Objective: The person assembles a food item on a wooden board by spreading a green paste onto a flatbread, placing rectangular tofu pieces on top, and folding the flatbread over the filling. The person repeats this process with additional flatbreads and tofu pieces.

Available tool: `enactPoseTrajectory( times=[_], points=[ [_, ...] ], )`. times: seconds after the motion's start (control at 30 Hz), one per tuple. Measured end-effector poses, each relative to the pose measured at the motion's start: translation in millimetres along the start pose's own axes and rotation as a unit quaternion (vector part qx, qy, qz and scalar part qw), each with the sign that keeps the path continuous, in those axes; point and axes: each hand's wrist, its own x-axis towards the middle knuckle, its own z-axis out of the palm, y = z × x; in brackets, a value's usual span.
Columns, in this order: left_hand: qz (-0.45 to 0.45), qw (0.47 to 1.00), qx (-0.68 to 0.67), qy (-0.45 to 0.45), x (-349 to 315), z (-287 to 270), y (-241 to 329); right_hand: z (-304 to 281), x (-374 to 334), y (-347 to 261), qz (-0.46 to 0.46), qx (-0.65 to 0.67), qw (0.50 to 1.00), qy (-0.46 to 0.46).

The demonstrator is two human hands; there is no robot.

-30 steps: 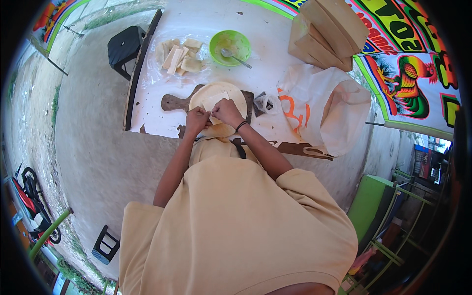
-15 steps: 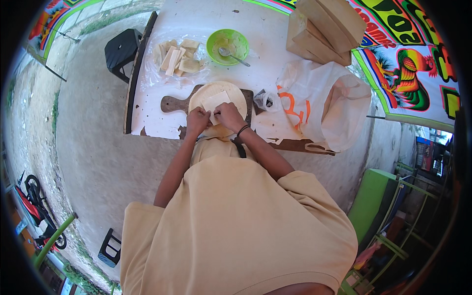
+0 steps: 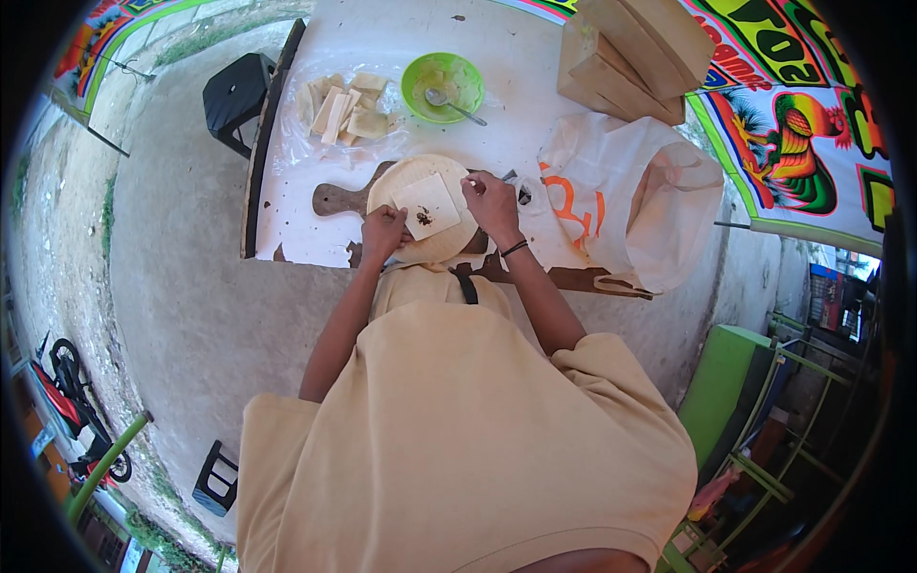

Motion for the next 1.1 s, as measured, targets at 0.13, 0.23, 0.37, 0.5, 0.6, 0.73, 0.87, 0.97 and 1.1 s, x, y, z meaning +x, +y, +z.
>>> enactPoseTrajectory(
  times=[0.13,0.23,0.37,0.5,0.6,0.73,0.87,0.97,1.1],
  points=[
    [-0.006,1.0,-0.005,-0.002,2,1,-4,-34,14,60,0.038,-0.071,0.985,0.155],
    [-0.01,1.0,-0.001,-0.007,4,2,0,-39,25,110,0.068,-0.175,0.979,0.078],
    [-0.005,1.0,0.003,-0.005,5,1,-2,-38,30,121,0.098,-0.237,0.966,-0.016],
    [0.004,1.0,0.005,-0.002,4,2,0,-33,26,108,0.083,-0.247,0.966,-0.008],
    [0.008,1.0,0.014,-0.008,7,-1,-4,-27,28,106,0.075,-0.252,0.964,-0.028],
    [0.0,1.0,0.018,-0.018,6,-1,-2,-14,28,109,0.051,-0.275,0.96,-0.023],
    [0.0,1.0,0.01,-0.018,5,-1,-1,-23,31,98,0.059,-0.287,0.956,-0.021],
    [-0.001,1.0,0.006,-0.02,7,-1,-3,-30,38,102,0.083,-0.25,0.965,-0.009],
    [0.003,1.0,0.006,-0.022,5,-1,-1,-50,42,82,0.053,-0.168,0.984,-0.02]
  ],
)
